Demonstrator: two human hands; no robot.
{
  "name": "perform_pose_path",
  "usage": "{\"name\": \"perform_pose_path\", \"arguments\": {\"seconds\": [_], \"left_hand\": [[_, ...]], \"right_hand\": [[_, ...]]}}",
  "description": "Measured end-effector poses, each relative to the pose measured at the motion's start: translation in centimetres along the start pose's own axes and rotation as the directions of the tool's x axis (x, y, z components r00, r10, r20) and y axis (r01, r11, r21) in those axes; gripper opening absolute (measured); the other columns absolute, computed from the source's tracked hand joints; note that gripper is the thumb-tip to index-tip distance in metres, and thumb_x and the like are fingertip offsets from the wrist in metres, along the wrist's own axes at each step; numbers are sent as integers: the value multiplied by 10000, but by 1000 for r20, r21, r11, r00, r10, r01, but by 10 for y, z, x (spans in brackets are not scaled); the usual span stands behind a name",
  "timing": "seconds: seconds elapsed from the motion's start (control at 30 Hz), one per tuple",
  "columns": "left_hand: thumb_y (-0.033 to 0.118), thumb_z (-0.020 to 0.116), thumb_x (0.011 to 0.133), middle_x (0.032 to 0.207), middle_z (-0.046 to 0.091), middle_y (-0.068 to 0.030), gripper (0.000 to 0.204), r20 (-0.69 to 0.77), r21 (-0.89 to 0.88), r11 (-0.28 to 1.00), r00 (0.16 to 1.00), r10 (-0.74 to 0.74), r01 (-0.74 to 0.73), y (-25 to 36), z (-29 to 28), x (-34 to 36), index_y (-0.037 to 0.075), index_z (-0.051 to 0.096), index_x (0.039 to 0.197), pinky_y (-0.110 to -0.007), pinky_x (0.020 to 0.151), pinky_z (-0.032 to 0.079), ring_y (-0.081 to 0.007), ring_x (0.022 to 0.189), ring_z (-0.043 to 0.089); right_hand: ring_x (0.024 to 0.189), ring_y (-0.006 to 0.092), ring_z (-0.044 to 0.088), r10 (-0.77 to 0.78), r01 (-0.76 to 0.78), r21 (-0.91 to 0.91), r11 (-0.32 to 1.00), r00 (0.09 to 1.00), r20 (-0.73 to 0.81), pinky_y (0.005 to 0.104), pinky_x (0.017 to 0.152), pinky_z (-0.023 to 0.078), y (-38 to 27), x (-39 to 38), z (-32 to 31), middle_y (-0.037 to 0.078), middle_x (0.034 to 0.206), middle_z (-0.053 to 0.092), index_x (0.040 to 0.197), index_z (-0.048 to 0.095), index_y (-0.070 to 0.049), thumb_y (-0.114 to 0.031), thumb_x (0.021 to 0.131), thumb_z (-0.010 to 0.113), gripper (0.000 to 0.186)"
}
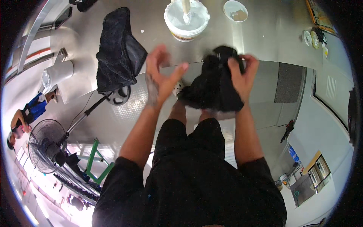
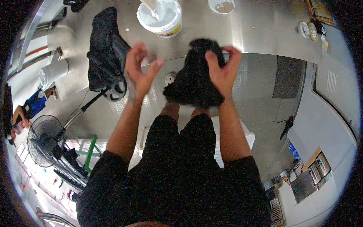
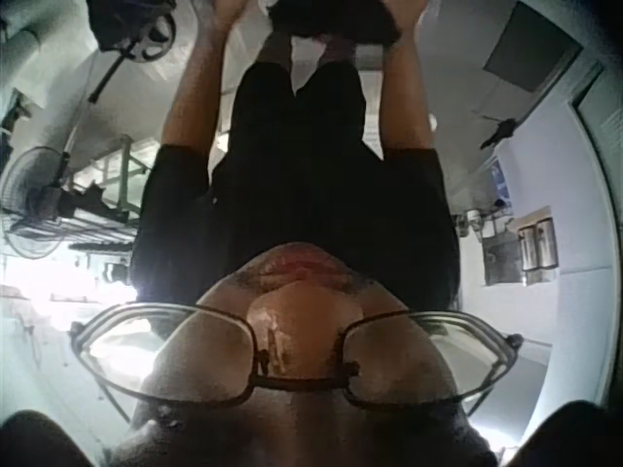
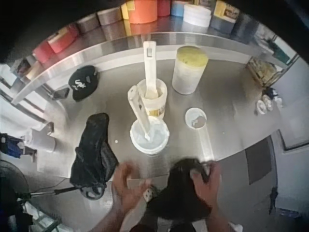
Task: Mixing white screen printing ink in a container and then applying it to a screen printing frame.
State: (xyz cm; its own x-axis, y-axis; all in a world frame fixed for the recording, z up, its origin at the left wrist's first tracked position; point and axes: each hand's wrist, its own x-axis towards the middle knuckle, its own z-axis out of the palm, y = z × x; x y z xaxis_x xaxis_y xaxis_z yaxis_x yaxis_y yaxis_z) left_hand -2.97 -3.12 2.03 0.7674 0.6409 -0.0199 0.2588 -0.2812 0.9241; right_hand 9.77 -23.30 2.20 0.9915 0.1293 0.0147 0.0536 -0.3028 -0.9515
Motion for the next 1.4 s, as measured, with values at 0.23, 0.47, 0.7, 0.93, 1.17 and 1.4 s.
{"name": "perform_pose_path", "arguments": {"seconds": [0.23, 0.47, 0.7, 0.93, 1.17, 1.4], "left_hand": [[392, 1011, 496, 1425, 471, -230, 1270, 32, -154, 953, 963, 268, -260, -14, 57, 102, -67, 304, 1446, -375, 1050, 472, -295, 1262, 555], [352, 946, 617, 1308, 642, -102, 906, 225, 18, 993, 968, 110, -117, -18, 29, 102, 41, 523, 1355, -359, 1016, 490, -225, 1210, 608], [281, 858, 770, 1222, 692, -94, 550, -109, 74, 997, 994, 28, -20, -6, -85, 9, 84, 665, 1246, -401, 1037, 469, -250, 1109, 646], [180, 822, 791, 1163, 695, -109, 492, -213, -75, 985, 963, -167, 154, -19, -157, -71, 39, 660, 1234, -402, 1000, 482, -257, 1085, 637], [188, 816, 798, 1185, 680, -105, 503, -297, -63, 969, 922, -248, 240, -28, -178, -98, 57, 647, 1253, -398, 999, 477, -265, 1104, 627], [176, 832, 781, 1206, 670, -109, 556, -31, -63, 946, 947, -319, 317, -29, -180, -68, 38, 622, 1277, -394, 1005, 480, -246, 1114, 620]], "right_hand": [[991, 369, 646, -297, 335, -505, 795, 942, 158, 470, 817, 553, 26, 89, 78, 135, 1085, 651, 1025, 697, -90, -300, 795, 771, 320], [923, 316, 644, -301, 515, -508, 690, 843, 445, 447, 776, 575, 18, 42, 75, 73, 1089, 637, 1040, 695, -103, -211, 844, 693, 224], [936, 323, 659, -222, 519, -459, 721, 801, 556, 430, 748, 578, 1, 36, 105, 103, 1055, 604, 1037, 656, -73, -222, 875, 675, 220], [951, 368, 648, -552, 696, -261, 669, 701, 452, 450, 829, 558, -27, 83, 232, 96, 1107, 653, 1101, 704, -112, -194, 872, 664, 247], [909, 353, 596, -499, 858, 78, 507, 219, 838, 454, 764, 561, 1, 71, 261, 12, 1135, 650, 997, 702, -118, -132, 754, 642, 251], [815, 337, 572, -519, 801, 200, 564, 156, 840, 400, 802, 518, 1, 67, 155, 51, 1008, 669, 873, 659, -70, -70, 705, 609, 176]]}}
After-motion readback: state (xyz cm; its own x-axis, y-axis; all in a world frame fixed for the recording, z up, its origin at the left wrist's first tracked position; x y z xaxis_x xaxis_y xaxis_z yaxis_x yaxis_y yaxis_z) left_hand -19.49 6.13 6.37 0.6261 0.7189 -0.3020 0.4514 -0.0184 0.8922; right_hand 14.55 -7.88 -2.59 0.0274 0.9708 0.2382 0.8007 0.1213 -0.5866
